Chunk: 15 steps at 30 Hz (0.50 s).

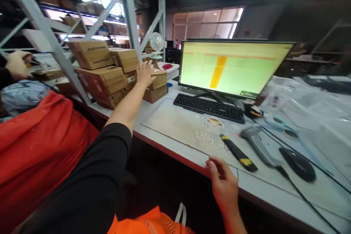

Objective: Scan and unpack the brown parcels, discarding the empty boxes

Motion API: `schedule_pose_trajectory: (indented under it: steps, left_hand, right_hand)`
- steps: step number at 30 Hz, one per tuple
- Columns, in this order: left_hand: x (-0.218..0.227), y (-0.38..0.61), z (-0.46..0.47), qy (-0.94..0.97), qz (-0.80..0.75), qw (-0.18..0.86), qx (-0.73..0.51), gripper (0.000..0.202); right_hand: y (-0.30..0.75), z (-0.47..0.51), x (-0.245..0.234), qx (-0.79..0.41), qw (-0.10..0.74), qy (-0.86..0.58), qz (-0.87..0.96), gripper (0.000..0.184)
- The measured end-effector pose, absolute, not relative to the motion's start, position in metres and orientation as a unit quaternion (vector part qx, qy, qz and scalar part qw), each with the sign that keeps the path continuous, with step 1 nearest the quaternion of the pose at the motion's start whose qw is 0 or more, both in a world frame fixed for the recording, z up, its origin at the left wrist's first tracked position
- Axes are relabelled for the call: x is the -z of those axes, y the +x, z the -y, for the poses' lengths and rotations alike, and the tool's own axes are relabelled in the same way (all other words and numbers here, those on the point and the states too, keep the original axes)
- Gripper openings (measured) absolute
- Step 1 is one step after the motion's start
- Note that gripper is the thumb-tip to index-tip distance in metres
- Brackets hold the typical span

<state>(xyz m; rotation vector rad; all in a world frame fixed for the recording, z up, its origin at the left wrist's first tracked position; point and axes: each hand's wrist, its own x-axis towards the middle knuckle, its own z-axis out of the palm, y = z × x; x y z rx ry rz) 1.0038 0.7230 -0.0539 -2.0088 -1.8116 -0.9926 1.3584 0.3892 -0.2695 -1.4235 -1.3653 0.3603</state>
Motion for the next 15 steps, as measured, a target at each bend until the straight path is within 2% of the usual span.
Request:
schedule_pose_trajectory:
  steps: [2, 5, 7, 11, 15]
  left_hand:
    - [0.054, 0.996, -0.738, -0.687, 0.629, 0.137, 0.336, 0.116]
    - [0.067, 1.013, -0.756, -0.729, 0.627, 0.086, 0.261, 0.125]
    - [0.081, 1.024, -0.758, -0.728, 0.638, 0.079, 0.239, 0.125]
    - [0.108, 1.029, -0.749, -0.713, 0.657, 0.134, 0.204, 0.126]
    - [0.113, 1.022, -0.742, -0.727, 0.633, 0.164, 0.21, 0.12]
  right_hand:
    - [1.348, -0.396, 0.285, -0.139, 0.526, -0.595, 0.592, 0.022]
    - [1.346, -0.395, 0.299, -0.084, 0.516, -0.575, 0.63, 0.016]
    - [1.349, -0.394, 0.301, -0.035, 0.534, -0.551, 0.64, 0.013]
    - [1.349, -0.399, 0.298, 0.066, 0.57, -0.498, 0.65, 0.009]
    - [1.341, -0.405, 0.295, 0.078, 0.577, -0.478, 0.658, 0.01]
